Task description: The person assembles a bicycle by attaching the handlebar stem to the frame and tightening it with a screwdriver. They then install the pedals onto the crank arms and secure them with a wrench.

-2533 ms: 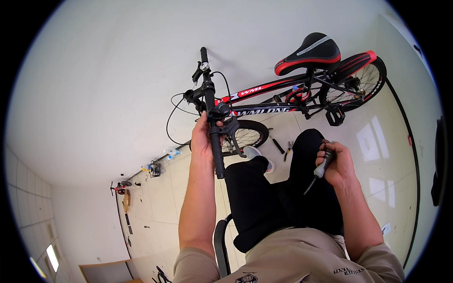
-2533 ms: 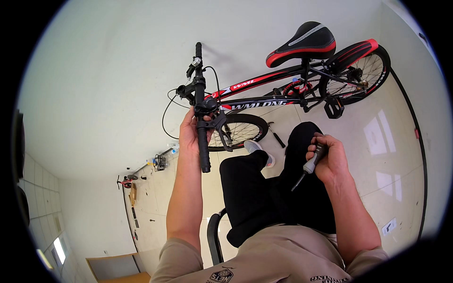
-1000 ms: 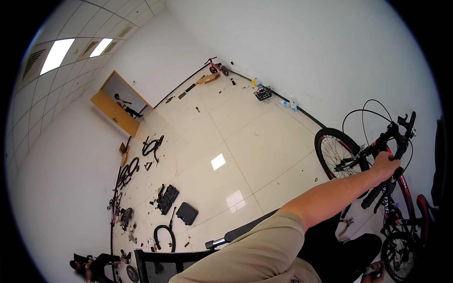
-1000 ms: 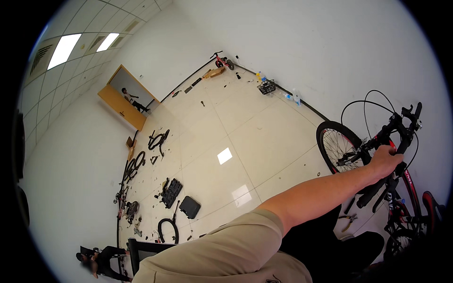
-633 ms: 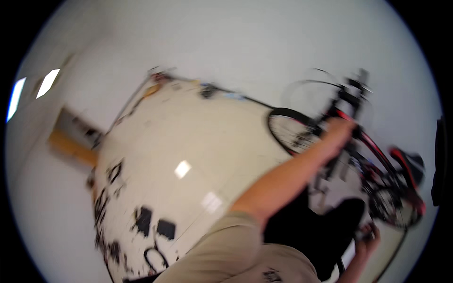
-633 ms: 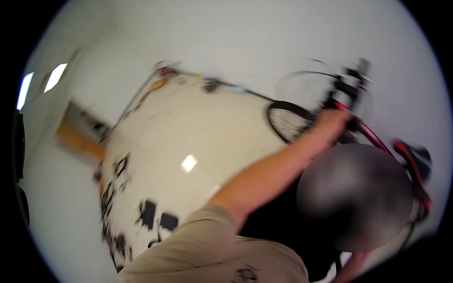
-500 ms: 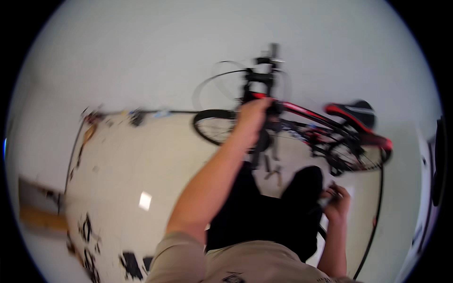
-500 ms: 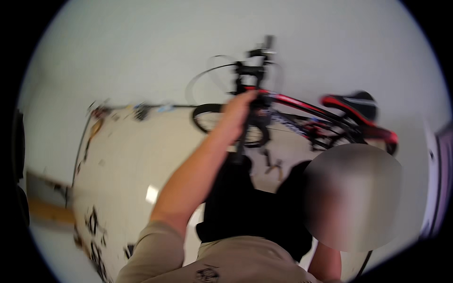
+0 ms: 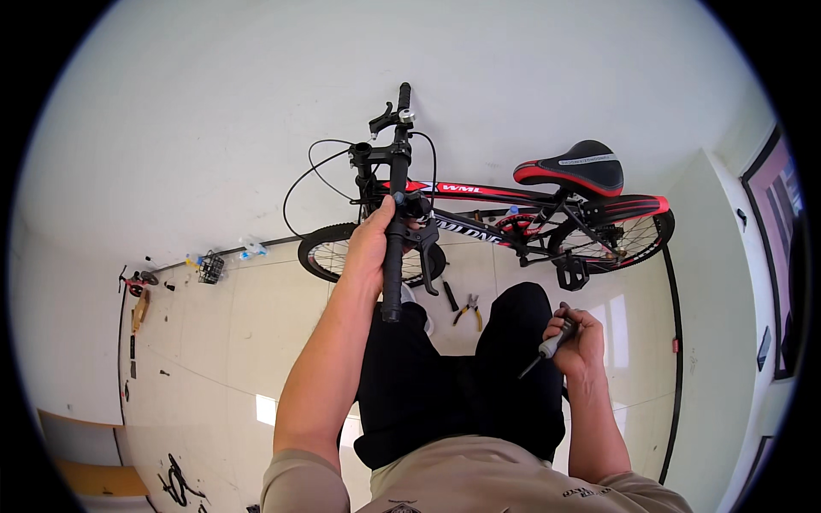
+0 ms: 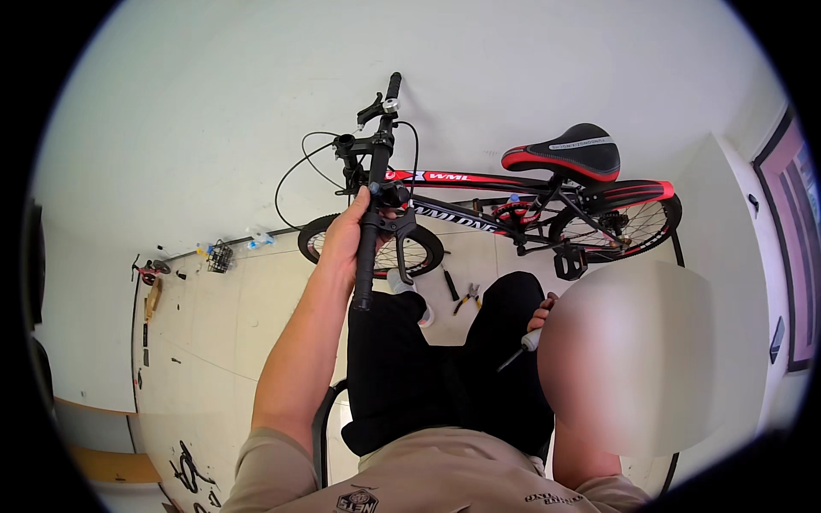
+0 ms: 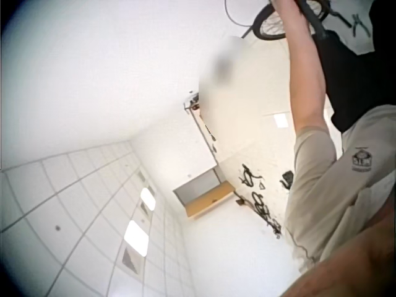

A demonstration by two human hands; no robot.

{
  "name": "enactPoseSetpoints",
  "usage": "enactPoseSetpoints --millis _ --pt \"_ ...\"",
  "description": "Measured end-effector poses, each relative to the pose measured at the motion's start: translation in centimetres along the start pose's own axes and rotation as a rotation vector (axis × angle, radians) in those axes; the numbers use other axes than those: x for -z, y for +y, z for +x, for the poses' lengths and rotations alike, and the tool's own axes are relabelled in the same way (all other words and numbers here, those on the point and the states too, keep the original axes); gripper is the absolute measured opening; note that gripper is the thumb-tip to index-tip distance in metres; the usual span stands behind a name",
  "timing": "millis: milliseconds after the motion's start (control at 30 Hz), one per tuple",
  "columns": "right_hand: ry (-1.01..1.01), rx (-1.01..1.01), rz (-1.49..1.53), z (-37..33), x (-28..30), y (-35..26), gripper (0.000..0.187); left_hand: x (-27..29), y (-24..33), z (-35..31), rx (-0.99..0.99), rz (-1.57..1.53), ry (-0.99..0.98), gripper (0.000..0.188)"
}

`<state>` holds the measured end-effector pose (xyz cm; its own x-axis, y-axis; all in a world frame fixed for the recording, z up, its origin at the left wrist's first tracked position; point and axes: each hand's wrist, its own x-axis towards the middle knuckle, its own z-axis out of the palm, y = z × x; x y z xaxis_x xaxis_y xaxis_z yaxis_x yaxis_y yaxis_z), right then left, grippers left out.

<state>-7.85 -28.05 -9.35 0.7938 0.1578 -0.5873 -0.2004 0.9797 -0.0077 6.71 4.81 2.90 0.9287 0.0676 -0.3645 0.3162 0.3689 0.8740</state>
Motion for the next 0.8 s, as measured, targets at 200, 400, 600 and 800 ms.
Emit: enactPoseSetpoints --millis 200,400,600,800 --pt "-0.062 -0.008 -0.003 0.6 0.8 -0.2 0.015 0.0 0.2 -1.6 -0.122 0.075 0.019 0.035" --pt "0.086 0.073 -0.119 -1.2 -2.2 0.6 0.016 -0.9 1.1 -2.1 -0.51 0.784 0.167 0.046" --pt "0.102 0.065 -0.12 -1.5 -2.5 0.8 0.016 -2.2 1.5 -2.4 -0.57 1.066 0.241 0.042" --pt "0.093 0.052 -0.1 -1.4 -2.2 0.7 0.016 -2.2 2.1 -0.7 -0.499 1.066 0.254 0.044"
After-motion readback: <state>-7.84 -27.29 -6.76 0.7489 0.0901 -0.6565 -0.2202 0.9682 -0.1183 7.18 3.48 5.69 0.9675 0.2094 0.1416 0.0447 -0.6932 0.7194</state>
